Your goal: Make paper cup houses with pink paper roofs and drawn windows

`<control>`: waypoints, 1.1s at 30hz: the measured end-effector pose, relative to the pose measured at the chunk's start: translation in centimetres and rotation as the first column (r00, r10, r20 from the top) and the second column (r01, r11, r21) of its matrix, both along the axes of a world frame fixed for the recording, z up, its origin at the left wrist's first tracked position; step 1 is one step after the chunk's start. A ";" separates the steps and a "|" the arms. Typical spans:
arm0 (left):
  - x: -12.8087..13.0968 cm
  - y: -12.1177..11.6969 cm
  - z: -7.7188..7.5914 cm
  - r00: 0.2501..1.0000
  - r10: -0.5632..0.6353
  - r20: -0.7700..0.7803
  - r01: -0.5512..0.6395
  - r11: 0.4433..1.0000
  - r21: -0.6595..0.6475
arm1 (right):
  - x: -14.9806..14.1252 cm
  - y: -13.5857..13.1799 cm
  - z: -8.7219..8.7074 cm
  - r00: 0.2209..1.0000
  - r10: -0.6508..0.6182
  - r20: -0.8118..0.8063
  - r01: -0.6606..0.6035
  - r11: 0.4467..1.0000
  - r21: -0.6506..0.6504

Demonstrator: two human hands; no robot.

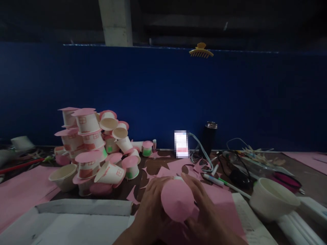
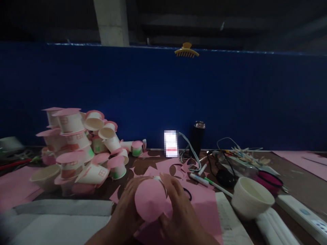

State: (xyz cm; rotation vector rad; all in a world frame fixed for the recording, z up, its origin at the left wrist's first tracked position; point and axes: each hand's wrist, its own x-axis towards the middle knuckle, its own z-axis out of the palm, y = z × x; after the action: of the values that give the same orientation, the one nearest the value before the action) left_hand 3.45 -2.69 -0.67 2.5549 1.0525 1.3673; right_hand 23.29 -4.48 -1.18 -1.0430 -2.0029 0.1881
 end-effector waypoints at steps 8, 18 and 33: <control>0.2 -0.2 -0.5 1.000 -0.007 0.014 0.007 0.998 -0.068 | -0.2 0.0 -0.3 0.998 -0.044 0.040 0.047 0.997 -0.060; 0.2 -0.2 0.0 0.997 0.022 -0.076 -0.013 0.994 0.112 | 0.6 0.5 -1.2 0.997 0.008 0.082 -0.015 0.996 0.093; 1.2 -0.9 0.8 0.960 0.206 0.190 -0.087 0.863 -0.498 | -1.5 -0.3 0.6 0.974 -0.047 -0.220 -0.019 0.957 -0.289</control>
State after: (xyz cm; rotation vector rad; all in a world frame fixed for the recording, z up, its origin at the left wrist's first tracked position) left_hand 4.69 -3.59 0.16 1.9325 1.3606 1.2025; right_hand 21.81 -4.79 -0.62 -1.1614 -1.7945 0.5820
